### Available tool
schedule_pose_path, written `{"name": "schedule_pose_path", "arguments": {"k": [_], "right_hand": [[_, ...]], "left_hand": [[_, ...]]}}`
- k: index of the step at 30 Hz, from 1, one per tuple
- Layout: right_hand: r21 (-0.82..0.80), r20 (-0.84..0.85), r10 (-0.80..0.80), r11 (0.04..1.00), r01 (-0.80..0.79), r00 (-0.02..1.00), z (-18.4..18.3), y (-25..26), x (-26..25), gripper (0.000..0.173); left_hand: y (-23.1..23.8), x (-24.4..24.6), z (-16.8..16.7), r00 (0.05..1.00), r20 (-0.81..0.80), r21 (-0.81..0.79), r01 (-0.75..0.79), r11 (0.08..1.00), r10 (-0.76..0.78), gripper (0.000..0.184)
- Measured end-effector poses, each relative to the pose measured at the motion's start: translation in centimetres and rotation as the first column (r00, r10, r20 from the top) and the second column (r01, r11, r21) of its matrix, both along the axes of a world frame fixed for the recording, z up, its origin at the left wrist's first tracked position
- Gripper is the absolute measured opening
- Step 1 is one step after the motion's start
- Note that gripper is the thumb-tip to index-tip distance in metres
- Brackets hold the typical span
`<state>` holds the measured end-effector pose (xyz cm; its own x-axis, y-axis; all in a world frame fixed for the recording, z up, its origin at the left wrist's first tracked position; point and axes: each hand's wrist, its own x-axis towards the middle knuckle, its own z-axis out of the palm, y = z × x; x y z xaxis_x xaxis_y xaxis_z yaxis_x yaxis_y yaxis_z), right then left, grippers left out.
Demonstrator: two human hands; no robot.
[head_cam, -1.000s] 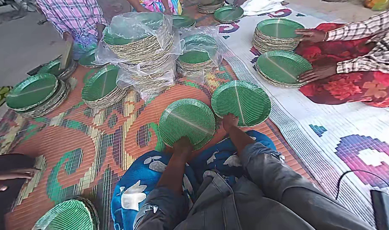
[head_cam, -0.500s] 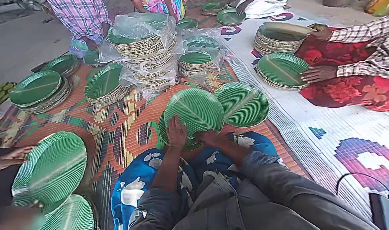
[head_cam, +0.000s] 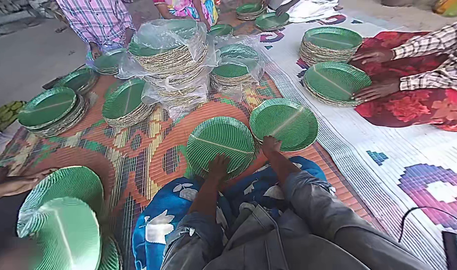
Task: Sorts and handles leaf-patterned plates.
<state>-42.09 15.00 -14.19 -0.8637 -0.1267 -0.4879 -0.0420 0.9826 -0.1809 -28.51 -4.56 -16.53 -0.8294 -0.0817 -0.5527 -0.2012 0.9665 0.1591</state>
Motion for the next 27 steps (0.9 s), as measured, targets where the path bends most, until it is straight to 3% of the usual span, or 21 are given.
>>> {"name": "schedule_pose_path", "arguments": {"k": [5, 7, 8, 9, 11, 12, 13, 14, 15, 17, 18, 20, 22, 24, 27], "right_hand": [[-0.107, -0.090, -0.101, 0.990, 0.091, 0.991, 0.1, 0.8, -0.5, 0.039], [-0.246, -0.288, -0.131, 0.968, 0.059, 0.949, 0.1, 0.8, -0.4, 0.035], [-0.321, -0.427, -0.099, 0.946, -0.048, 0.899, -0.3, 0.7, -0.3, 0.032], [-0.359, -0.562, -0.039, 0.911, -0.202, 0.826, -0.7, 0.4, 0.0, 0.029], [-0.371, -0.753, 0.101, 0.750, -0.547, 0.650, -1.7, -0.8, 1.3, 0.024], [-0.340, -0.771, 0.217, 0.655, -0.675, 0.599, -1.9, -1.4, 2.4, 0.024], [-0.322, -0.681, 0.403, 0.584, -0.745, 0.611, -1.5, -1.7, 3.7, 0.027], [-0.325, -0.489, 0.599, 0.550, -0.769, 0.634, -0.5, -2.0, 4.9, 0.031], [-0.321, -0.319, 0.714, 0.538, -0.780, 0.623, 0.2, -2.6, 5.6, 0.034], [-0.311, -0.144, 0.783, 0.545, -0.778, 0.606, 0.4, -3.3, 5.5, 0.039], [-0.330, -0.153, 0.757, 0.567, -0.754, 0.636, -0.1, -3.2, 5.1, 0.040], [-0.372, -0.240, 0.595, 0.674, -0.639, 0.767, -0.9, -2.3, 3.8, 0.041], [-0.327, -0.289, 0.334, 0.846, -0.420, 0.897, -1.0, -1.6, 2.1, 0.041], [-0.197, -0.210, 0.137, 0.964, -0.179, 0.968, -0.7, -1.0, 0.4, 0.044], [-0.038, 0.009, 0.008, 0.999, -0.008, 1.000, -0.8, 0.0, -0.4, 0.043]], "left_hand": [[0.1, -0.1, 0.0, 0.999, 0.010, 0.041, -0.051, 0.998, 0.051, 0.067], [0.2, -0.3, 0.4, 0.990, -0.061, 0.073, -0.124, 0.990, 0.128, 0.061], [0.3, -0.3, 0.8, 0.969, -0.169, 0.090, -0.165, 0.982, 0.178, 0.059], [0.4, -0.1, 0.9, 0.914, -0.341, 0.113, -0.193, 0.975, 0.221, 0.060], [0.1, -0.4, 0.5, 0.611, -0.769, 0.087, -0.187, 0.978, 0.185, 0.059], [-0.1, -0.9, 0.5, 0.463, -0.875, 0.058, -0.194, 0.979, 0.143, 0.060], [-0.3, -1.1, 0.8, 0.392, -0.912, 0.042, -0.197, 0.979, 0.118, 0.060], [-0.4, -1.0, 0.9, 0.413, -0.904, 0.026, -0.196, 0.980, 0.107, 0.059], [-0.4, -0.6, 1.1, 0.530, -0.840, 0.020, -0.188, 0.982, 0.119, 0.055], [-0.1, -0.1, 1.9, 0.871, -0.458, 0.020, -0.189, 0.982, 0.177, 0.053], [0.1, -0.2, 1.8, 0.954, -0.232, -0.001, -0.194, 0.981, 0.189, 0.058], [0.5, 0.0, 0.8, 0.984, 0.010, -0.027, -0.176, 0.984, 0.177, 0.069], [0.7, -0.1, 0.5, 0.980, 0.022, -0.023, -0.197, 0.980, 0.198, 0.073], [0.7, -0.3, 0.7, 0.977, 0.014, -0.027, -0.214, 0.976, 0.215, 0.074], [0.6, -0.4, 1.0, 0.973, 0.019, -0.069, -0.229, 0.971, 0.231, 0.074]]}}
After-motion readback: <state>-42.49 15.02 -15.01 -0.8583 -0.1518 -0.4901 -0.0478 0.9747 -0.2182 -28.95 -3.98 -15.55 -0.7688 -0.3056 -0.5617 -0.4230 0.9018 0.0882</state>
